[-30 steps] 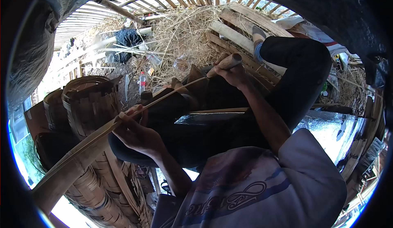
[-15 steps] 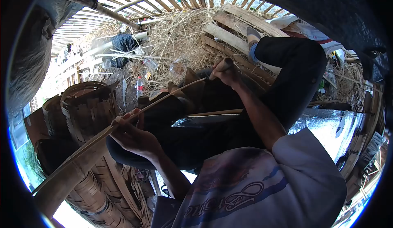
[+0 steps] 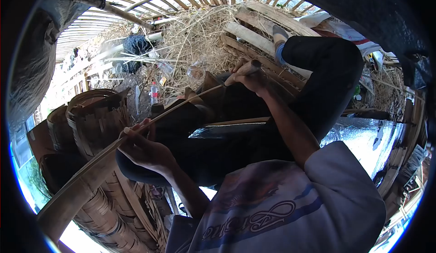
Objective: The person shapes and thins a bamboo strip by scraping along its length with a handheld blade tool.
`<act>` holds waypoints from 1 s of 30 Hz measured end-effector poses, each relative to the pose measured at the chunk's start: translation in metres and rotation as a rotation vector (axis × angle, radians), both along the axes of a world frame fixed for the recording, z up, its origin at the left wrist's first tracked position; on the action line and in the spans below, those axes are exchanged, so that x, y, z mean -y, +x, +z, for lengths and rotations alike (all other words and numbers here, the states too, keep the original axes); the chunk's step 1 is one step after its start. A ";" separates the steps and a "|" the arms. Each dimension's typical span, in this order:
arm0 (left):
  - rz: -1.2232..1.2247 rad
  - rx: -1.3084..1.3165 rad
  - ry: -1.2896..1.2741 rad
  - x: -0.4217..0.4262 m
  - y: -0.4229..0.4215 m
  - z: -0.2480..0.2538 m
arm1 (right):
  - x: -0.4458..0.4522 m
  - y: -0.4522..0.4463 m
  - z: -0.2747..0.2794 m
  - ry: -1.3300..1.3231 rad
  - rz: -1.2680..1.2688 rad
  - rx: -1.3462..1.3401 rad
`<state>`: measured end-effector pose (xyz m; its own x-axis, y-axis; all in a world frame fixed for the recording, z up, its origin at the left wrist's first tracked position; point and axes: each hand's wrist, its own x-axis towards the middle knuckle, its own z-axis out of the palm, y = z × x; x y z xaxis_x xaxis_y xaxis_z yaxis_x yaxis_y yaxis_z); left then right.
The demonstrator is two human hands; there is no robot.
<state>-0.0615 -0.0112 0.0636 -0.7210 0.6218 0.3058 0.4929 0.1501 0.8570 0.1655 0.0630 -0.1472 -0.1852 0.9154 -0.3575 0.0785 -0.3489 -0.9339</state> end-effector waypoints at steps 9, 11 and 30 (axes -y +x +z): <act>-0.001 0.033 0.024 -0.006 0.008 0.007 | 0.000 -0.010 0.007 0.133 -0.034 0.004; 0.014 0.033 0.001 0.001 0.006 0.007 | 0.001 -0.009 0.026 0.108 -0.025 -0.131; 0.018 -0.024 0.017 -0.006 0.005 0.004 | -0.011 0.001 0.026 -0.112 -0.004 -0.037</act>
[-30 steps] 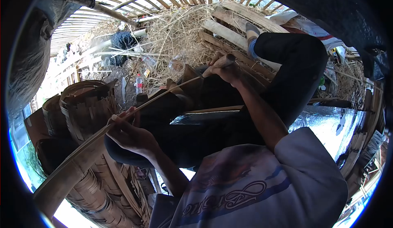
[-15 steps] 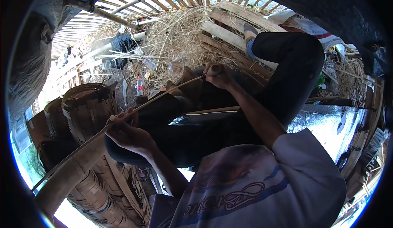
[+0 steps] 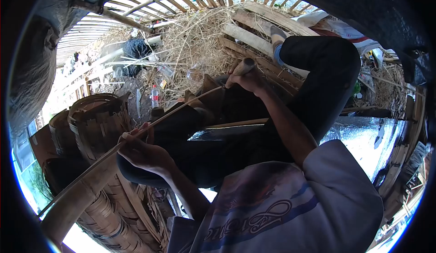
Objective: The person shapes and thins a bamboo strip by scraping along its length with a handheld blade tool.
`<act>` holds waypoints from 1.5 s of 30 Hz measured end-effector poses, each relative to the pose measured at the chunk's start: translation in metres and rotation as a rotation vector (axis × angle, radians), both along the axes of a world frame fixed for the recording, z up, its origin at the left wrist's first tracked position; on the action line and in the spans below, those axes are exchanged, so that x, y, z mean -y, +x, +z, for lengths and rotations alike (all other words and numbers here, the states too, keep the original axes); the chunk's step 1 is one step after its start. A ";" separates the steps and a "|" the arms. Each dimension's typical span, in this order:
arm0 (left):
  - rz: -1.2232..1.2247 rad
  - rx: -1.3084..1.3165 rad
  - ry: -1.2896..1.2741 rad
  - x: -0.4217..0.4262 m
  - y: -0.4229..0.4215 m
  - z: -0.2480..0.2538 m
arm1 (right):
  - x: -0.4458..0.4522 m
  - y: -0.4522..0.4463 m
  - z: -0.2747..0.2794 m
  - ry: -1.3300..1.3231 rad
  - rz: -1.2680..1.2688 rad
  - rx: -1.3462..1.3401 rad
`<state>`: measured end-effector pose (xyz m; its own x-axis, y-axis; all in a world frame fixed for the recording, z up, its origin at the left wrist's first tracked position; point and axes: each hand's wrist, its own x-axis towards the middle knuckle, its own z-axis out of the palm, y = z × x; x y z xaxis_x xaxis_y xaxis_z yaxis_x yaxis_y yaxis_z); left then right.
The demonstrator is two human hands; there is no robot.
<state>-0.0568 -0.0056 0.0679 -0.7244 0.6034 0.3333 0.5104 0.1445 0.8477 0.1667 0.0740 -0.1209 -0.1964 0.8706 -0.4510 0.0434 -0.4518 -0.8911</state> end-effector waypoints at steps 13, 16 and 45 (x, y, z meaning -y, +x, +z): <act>0.012 -0.013 0.012 -0.002 0.003 -0.002 | 0.000 0.001 -0.005 0.170 -0.010 -0.091; -0.007 0.030 0.025 -0.002 0.004 -0.002 | 0.012 -0.007 -0.003 0.152 0.047 0.167; 0.002 -0.018 0.057 -0.020 0.013 -0.002 | 0.000 0.000 -0.090 0.055 -0.177 0.308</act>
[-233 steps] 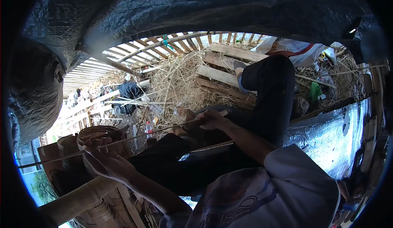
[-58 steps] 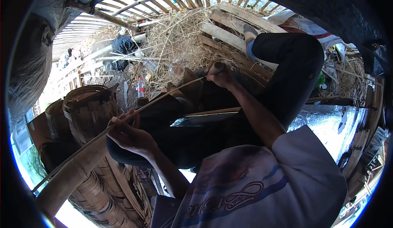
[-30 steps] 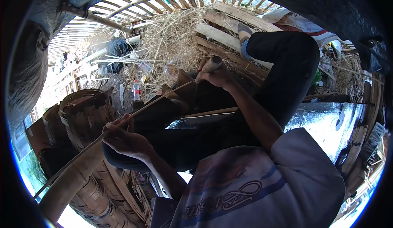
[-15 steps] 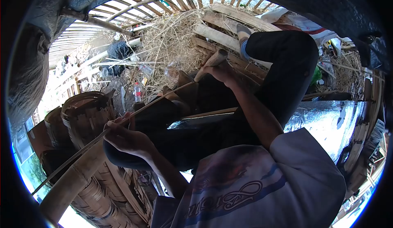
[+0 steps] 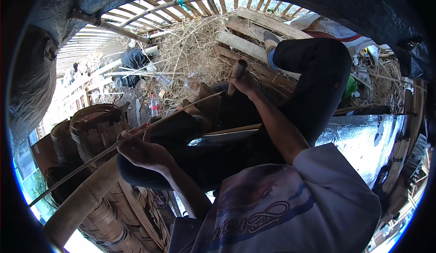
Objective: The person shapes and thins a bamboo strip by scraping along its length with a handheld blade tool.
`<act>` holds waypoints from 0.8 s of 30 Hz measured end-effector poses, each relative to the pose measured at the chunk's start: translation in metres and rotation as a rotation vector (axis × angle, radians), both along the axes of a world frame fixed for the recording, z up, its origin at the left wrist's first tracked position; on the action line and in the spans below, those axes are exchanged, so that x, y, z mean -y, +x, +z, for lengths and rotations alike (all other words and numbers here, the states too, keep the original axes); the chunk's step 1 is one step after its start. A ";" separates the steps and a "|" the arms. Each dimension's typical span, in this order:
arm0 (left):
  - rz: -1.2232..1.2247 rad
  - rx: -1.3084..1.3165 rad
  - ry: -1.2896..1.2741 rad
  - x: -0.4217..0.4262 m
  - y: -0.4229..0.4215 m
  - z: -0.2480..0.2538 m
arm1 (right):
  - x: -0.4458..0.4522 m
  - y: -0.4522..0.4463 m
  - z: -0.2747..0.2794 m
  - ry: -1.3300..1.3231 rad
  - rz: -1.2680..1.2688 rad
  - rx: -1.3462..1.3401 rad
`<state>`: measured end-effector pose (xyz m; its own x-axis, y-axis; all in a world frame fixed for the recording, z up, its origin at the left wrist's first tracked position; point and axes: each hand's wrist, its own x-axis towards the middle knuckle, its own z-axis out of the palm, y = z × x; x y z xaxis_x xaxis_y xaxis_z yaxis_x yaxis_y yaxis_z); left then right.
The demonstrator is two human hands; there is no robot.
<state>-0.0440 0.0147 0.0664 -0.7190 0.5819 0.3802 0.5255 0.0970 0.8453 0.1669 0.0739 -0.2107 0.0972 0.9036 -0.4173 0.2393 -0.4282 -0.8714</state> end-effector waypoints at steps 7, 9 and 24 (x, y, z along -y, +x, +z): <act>-0.071 0.052 0.104 -0.005 -0.002 -0.007 | 0.001 -0.004 -0.005 0.041 0.138 -0.039; -0.087 0.051 0.101 -0.005 -0.002 -0.005 | 0.002 -0.004 -0.003 0.033 0.146 -0.012; -0.159 0.094 0.013 0.000 0.001 -0.013 | 0.005 -0.009 0.000 0.093 0.161 -0.041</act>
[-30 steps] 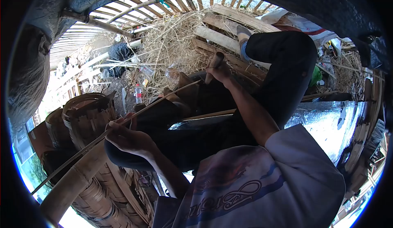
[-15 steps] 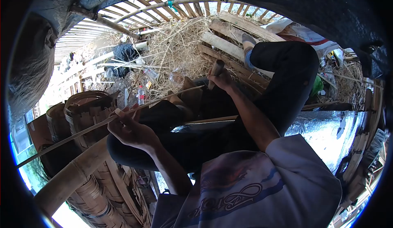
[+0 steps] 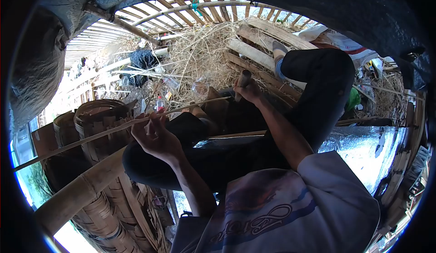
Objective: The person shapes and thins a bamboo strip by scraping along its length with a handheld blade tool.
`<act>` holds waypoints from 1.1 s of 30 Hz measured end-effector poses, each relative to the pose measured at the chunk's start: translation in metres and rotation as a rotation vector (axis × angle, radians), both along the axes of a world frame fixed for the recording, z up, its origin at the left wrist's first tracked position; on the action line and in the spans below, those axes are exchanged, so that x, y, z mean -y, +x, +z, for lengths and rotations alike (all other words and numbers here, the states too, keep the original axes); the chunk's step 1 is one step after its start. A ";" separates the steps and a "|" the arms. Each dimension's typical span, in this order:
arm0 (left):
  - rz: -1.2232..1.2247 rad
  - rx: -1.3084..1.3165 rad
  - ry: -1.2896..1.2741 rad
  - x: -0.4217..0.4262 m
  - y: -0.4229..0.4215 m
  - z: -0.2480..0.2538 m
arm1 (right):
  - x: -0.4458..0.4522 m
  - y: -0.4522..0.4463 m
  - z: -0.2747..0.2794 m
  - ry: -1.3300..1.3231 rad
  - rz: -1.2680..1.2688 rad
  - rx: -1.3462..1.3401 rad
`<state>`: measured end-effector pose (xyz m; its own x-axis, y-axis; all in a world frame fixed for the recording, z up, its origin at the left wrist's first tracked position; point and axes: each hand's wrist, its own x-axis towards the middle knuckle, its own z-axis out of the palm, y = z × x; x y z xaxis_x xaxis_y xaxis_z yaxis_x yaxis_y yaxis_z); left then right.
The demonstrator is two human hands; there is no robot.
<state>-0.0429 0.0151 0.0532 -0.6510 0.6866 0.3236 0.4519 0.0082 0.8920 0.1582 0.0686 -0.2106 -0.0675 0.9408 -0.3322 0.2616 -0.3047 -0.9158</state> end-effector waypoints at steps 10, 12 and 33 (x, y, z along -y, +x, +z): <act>-0.115 0.009 -0.146 -0.003 0.008 -0.009 | 0.000 0.003 0.003 -0.030 0.004 -0.058; -0.135 -0.018 -0.177 -0.003 0.007 -0.015 | 0.000 0.002 0.000 -0.032 0.008 -0.050; -0.083 0.183 -0.024 -0.002 0.000 0.019 | 0.001 0.002 -0.022 -0.114 0.015 0.014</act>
